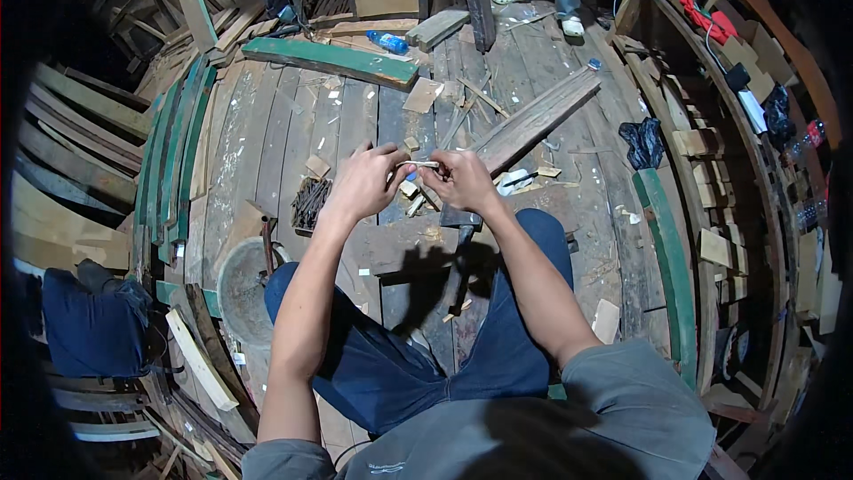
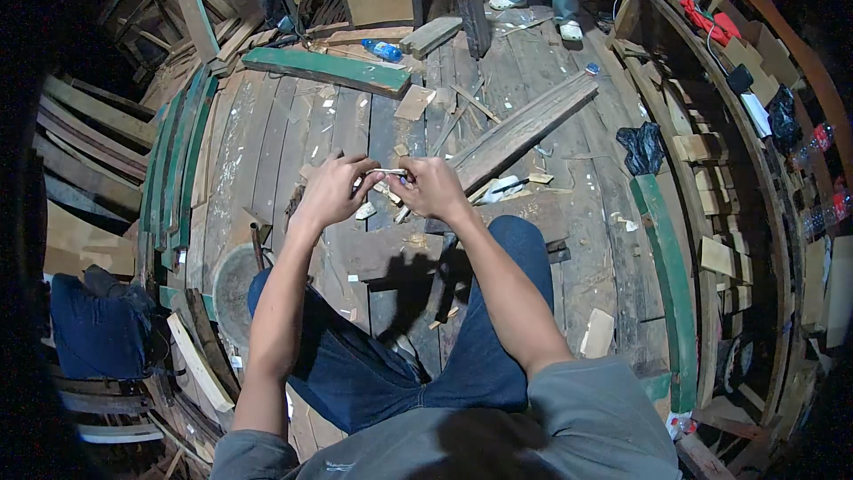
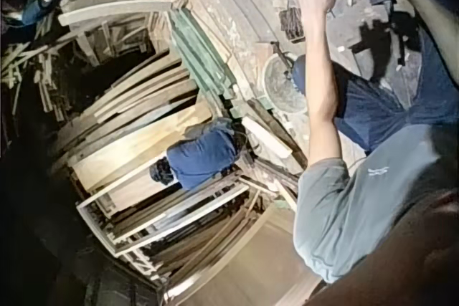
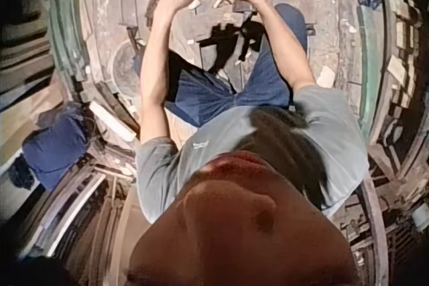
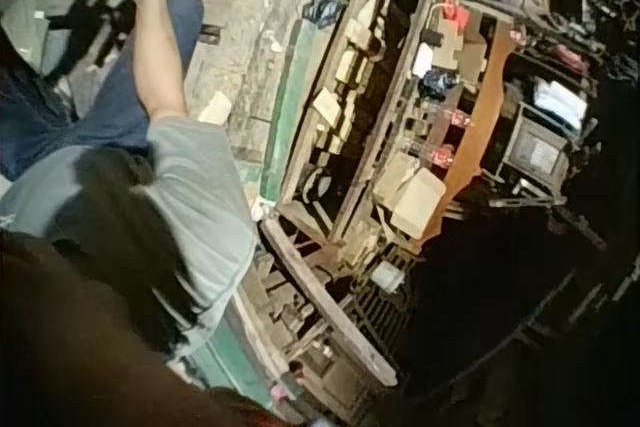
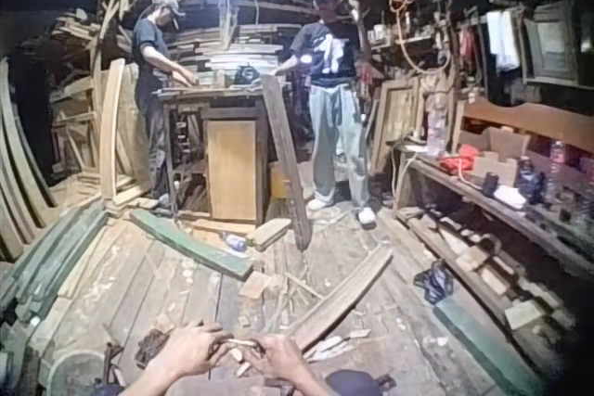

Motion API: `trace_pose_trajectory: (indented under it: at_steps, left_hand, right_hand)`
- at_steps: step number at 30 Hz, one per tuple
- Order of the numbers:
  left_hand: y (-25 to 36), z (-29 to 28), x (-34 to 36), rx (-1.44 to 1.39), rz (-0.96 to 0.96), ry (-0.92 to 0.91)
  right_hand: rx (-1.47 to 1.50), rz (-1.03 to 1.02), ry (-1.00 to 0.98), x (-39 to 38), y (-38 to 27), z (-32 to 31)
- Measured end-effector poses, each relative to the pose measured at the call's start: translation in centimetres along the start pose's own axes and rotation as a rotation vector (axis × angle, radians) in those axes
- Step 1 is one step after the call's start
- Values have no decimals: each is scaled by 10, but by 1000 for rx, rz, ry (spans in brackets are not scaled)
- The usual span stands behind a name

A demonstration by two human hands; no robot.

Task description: Using a small axe to shape a piece of wood while sitting on a workshop floor.

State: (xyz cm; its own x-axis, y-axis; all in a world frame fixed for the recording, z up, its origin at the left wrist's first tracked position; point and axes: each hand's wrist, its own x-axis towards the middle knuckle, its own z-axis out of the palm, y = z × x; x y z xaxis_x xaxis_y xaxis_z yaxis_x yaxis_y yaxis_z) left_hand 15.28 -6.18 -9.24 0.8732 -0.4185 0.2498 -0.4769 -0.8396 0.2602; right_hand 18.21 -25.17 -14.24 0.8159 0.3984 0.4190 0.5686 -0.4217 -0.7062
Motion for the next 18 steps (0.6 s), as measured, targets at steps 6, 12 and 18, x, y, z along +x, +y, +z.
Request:
trace_pose_trajectory:
  at_steps: [6, 12, 18]
  left_hand:
    - [4, 6, 2, -28, -70, -9]
    - [14, 5, 1, 36, -120, -1]
    - [10, 5, 5, -66, -172, -38]
  right_hand:
    - [-17, 119, -34, -1, 2, 0]
    - [-34, 139, -42, -2, 5, 1]
    - [-1, 232, -76, 4, 3, 2]
